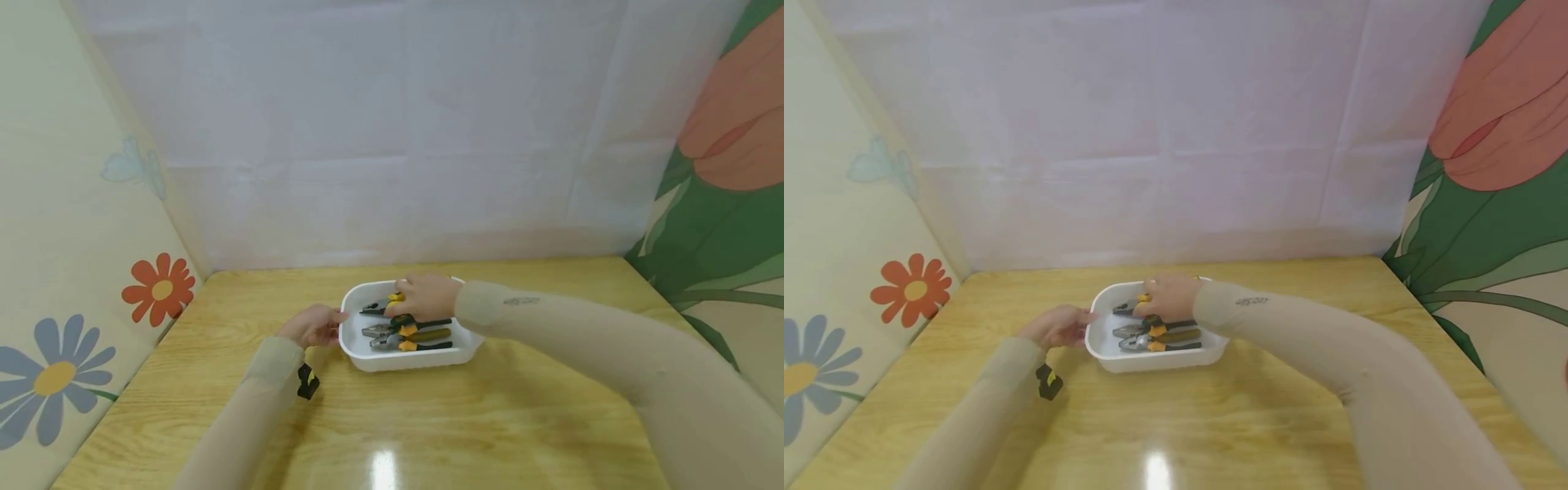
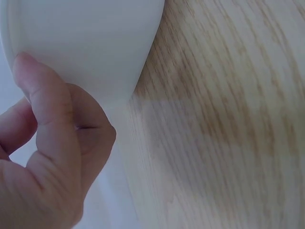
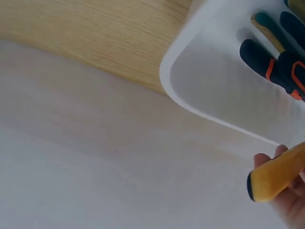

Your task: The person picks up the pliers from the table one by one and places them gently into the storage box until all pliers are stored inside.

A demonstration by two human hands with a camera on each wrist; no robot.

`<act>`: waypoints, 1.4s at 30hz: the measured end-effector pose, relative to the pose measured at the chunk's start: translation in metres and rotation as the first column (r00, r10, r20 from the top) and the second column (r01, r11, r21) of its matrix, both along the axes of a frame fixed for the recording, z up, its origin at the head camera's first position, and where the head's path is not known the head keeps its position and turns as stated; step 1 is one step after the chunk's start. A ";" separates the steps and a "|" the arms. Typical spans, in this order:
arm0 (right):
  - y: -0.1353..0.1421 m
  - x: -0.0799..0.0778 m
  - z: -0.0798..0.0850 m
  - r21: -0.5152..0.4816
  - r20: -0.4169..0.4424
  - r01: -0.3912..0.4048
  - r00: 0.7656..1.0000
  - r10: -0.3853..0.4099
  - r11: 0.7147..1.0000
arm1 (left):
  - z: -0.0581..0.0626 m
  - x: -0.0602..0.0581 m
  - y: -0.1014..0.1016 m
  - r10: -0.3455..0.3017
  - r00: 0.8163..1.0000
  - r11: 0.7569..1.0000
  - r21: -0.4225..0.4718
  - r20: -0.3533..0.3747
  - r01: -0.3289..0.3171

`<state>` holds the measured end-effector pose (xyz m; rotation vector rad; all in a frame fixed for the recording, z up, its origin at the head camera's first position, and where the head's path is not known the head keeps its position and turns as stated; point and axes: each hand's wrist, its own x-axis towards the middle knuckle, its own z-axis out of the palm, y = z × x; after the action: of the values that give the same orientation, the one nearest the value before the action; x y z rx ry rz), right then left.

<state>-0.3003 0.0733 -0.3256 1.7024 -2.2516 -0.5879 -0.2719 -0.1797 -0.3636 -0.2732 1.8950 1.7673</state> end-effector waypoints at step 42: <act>0.024 0.009 -0.009 -0.023 0.405 0.317 0.870 -0.281 0.948 | -0.002 0.001 -0.001 0.009 1.000 0.998 0.058 0.000 -0.009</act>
<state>-0.2917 0.0977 -0.3347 1.5486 -2.8120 -0.2007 -0.2712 -0.1810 -0.3652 -0.2612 1.8418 1.8247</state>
